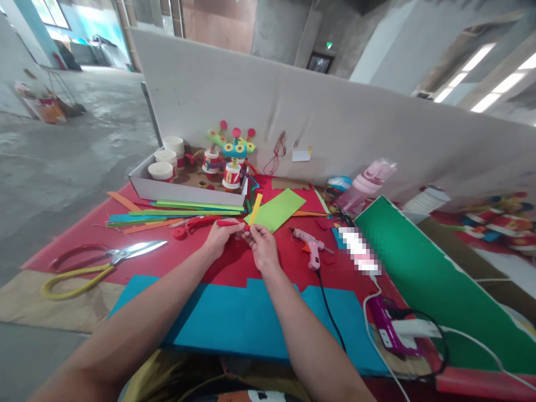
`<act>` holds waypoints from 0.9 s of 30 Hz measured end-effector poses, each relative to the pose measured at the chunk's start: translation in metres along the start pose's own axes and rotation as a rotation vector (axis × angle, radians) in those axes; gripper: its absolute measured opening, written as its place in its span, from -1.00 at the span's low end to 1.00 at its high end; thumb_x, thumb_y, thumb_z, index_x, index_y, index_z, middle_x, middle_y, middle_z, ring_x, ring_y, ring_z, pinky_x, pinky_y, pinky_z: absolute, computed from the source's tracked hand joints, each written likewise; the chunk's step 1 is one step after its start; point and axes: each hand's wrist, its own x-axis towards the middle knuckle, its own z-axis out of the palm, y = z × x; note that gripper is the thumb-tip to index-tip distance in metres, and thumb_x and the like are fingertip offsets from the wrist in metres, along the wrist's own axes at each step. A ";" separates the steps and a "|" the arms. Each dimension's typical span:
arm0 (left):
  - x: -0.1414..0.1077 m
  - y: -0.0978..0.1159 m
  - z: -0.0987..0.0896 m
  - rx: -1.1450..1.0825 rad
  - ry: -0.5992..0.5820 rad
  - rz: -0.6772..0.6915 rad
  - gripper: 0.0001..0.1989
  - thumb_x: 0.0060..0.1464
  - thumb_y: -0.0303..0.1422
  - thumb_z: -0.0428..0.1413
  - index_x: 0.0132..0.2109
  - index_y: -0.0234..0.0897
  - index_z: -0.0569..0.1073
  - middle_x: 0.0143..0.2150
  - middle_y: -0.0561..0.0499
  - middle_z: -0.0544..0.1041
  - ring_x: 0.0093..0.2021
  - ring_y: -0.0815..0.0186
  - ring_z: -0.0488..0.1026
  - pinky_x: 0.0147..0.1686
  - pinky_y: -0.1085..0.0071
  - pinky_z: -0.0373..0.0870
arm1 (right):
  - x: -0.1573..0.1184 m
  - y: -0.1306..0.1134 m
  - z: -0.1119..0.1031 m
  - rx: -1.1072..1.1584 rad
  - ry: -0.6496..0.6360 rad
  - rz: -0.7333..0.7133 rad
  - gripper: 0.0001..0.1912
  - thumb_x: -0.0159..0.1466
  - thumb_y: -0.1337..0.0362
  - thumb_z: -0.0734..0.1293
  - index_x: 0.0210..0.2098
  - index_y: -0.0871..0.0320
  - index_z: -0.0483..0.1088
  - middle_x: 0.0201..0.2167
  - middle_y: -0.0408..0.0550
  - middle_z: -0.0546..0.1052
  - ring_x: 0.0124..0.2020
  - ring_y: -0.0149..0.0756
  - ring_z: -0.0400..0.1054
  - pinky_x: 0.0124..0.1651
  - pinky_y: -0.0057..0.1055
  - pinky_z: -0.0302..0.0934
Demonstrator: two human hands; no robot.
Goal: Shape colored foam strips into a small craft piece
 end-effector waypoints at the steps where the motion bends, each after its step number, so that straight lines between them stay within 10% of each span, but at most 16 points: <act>1: 0.000 0.000 0.000 -0.012 -0.004 -0.005 -0.78 -0.20 -0.29 0.31 -0.54 -0.34 0.47 -0.59 0.04 0.43 -0.53 0.40 0.32 -0.49 0.47 0.19 | 0.000 0.000 0.000 0.003 -0.004 0.014 -0.74 -0.01 0.24 0.52 -0.45 0.17 0.38 -0.60 -0.24 0.47 -0.52 -0.47 0.39 -0.21 -0.42 0.43; 27: 0.003 0.005 -0.008 -0.075 -0.002 0.057 -0.74 -0.18 -0.26 0.32 -0.44 -0.31 0.43 -0.60 0.10 0.40 -0.60 0.44 0.31 -0.57 0.50 0.23 | 0.002 -0.006 -0.006 -0.100 0.054 0.010 -0.66 -0.17 0.21 0.55 -0.48 0.18 0.40 -0.61 -0.28 0.41 -0.57 -0.50 0.30 -0.40 -0.52 0.29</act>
